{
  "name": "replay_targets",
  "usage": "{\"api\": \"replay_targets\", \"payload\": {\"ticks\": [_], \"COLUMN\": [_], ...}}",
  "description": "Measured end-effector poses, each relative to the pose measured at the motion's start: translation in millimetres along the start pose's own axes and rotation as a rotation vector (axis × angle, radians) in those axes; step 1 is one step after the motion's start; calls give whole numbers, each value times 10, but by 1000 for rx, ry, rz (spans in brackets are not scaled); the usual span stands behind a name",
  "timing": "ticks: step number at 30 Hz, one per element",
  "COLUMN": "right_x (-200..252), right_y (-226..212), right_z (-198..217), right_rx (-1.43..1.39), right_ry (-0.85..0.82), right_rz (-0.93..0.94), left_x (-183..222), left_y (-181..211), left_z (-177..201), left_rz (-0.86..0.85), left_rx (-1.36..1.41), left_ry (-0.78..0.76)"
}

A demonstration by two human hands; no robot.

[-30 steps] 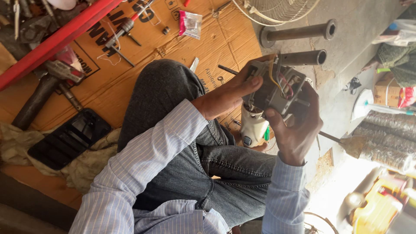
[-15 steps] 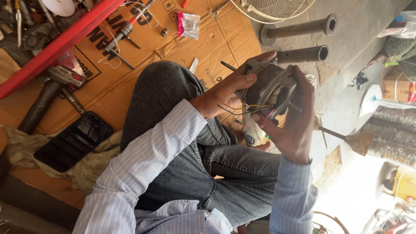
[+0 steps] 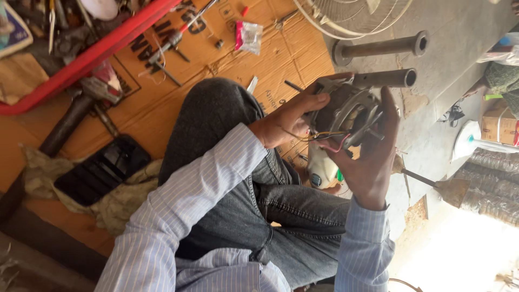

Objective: The person sits on the floor and works on a disassembled electric fan motor. They use pliers to adjust internal components and wires, then apply lubricant from a small bottle to the motor shaft and bearings. The person repeatedly rotates the shaft by hand to test movement and distribute the lubricant.

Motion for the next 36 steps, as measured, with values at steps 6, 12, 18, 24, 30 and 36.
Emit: {"api": "replay_targets", "payload": {"ticks": [6, 12, 18, 24, 30, 36], "right_x": [9, 42, 17, -19, 46, 465], "right_y": [138, 210, 261, 328, 317, 264], "right_z": [-23, -11, -99, -177, -177, 30], "right_rx": [-80, -41, -224, -247, -115, 12], "right_ry": [-25, -12, 79, 231, 361, 582], "right_rz": [8, -61, 28, 27, 99, 111], "left_x": [-18, 44, 4, -100, -1, 80], "left_y": [-134, 18, 37, -32, -151, -309], "left_z": [183, 53, 46, 198, 217, -229], "left_rz": [93, -25, -38, -90, -101, -79], "left_rx": [-63, -96, 32, 73, 52, -238], "left_ry": [174, 27, 85, 239, 322, 136]}}
Point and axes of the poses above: each hand's wrist, its own x-axis away from the middle knuckle, its own z-axis out of the back of the hand, y = z × x, the point moved 6 cm from there along -x, towards the middle knuckle, and after that the axes turned 5 degrees about z, right-handed, at the moved point
